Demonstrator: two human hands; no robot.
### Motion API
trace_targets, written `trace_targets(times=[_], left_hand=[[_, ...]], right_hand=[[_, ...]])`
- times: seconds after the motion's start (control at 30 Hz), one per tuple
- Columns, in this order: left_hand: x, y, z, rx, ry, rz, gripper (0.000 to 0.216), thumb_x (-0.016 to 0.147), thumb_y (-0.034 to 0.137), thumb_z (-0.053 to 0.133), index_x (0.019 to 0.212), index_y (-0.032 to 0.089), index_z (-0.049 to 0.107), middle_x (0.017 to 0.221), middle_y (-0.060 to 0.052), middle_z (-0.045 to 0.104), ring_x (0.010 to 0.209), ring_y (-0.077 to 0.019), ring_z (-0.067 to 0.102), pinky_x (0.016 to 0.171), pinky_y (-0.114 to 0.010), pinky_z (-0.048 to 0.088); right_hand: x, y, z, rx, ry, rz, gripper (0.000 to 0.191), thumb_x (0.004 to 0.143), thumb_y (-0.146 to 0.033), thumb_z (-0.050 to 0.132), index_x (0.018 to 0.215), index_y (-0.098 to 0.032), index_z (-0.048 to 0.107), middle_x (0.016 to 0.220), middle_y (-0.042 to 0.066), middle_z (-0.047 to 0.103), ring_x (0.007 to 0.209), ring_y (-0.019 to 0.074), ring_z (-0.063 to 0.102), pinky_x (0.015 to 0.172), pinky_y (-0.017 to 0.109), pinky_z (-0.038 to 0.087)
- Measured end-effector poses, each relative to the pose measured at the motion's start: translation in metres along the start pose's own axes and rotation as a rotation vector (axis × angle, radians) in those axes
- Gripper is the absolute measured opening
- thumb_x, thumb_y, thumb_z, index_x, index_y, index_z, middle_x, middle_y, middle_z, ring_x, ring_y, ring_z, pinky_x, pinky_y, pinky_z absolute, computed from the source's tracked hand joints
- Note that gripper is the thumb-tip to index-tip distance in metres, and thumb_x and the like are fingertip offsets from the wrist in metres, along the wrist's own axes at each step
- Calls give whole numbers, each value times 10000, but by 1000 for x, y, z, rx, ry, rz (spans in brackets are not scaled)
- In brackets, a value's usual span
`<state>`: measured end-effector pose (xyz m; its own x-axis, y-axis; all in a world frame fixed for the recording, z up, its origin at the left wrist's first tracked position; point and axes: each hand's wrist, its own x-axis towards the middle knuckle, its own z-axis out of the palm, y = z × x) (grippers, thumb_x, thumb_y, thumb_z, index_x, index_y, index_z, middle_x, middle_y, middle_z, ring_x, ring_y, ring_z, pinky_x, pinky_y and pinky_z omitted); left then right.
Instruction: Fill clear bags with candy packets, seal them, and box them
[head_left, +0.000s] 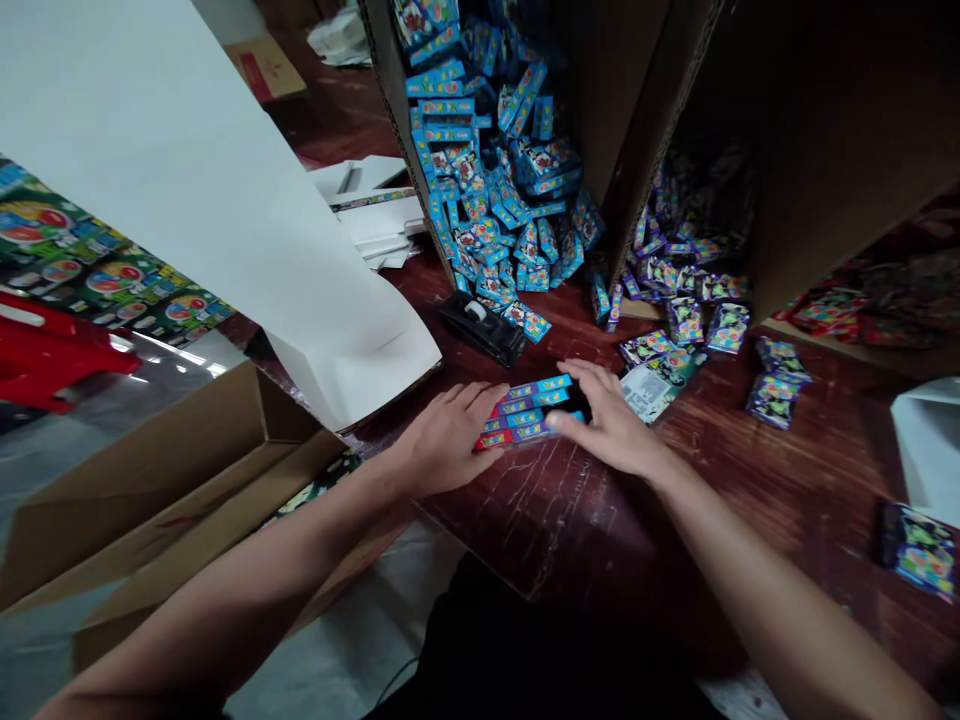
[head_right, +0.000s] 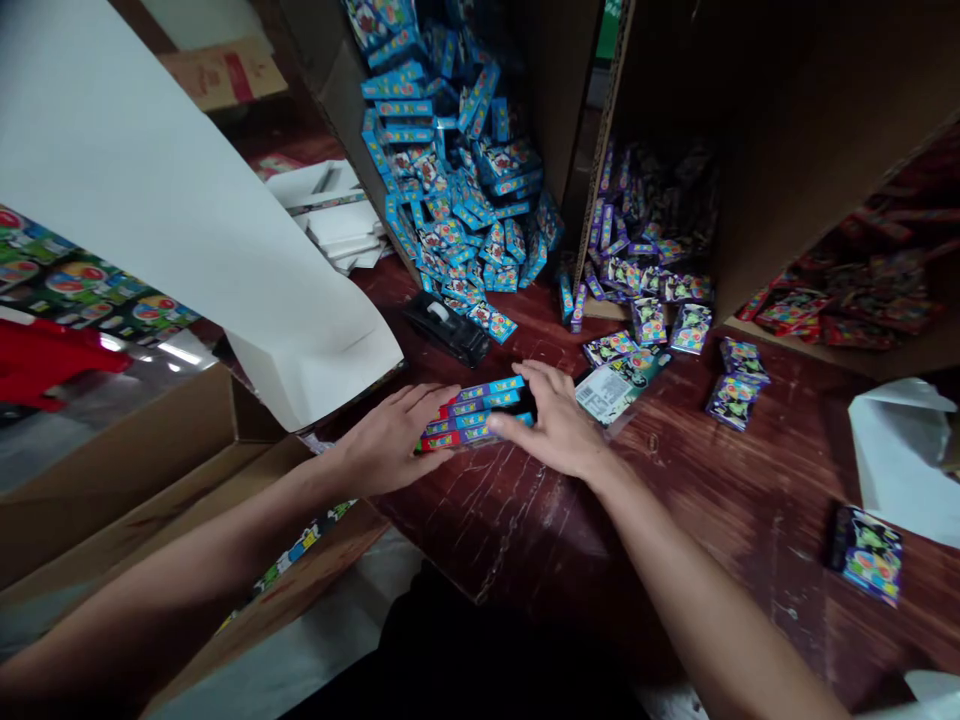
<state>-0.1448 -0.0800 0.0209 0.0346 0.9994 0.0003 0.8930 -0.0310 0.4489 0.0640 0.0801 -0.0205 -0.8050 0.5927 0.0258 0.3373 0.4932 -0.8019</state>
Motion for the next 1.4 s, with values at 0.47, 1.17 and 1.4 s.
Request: trace_targets(times=[0.47,1.17,1.4], left_hand=[[-98,-73,17,-500,229,-191,1351,649,506,909,1626,279,4,1696,-194,69,1559,-377,135,1262,-560,166],[-63,-24,53,-937,429,-213,733,704,277,883,1223,266,366,1110,-35,565,913,-166,645,764,-269,570],[-103,-79,-50,-593,783,-402,809,582,349,944,1205,250,439,1094,-42,639,936,-208,662,799,-297,566]], right_hand=[[1,17,9,176,-209,-100,659,833,-425,767,1371,-245,431,1222,70,607,1024,225,640,909,378,546],[-12,9,29,477,-208,66,945,719,-440,888,1469,-313,327,1297,87,586,1036,239,686,913,399,602],[10,-28,34,432,-129,-202,1169,814,-438,810,1615,-395,-40,1689,70,171,1528,319,266,1241,571,232]])
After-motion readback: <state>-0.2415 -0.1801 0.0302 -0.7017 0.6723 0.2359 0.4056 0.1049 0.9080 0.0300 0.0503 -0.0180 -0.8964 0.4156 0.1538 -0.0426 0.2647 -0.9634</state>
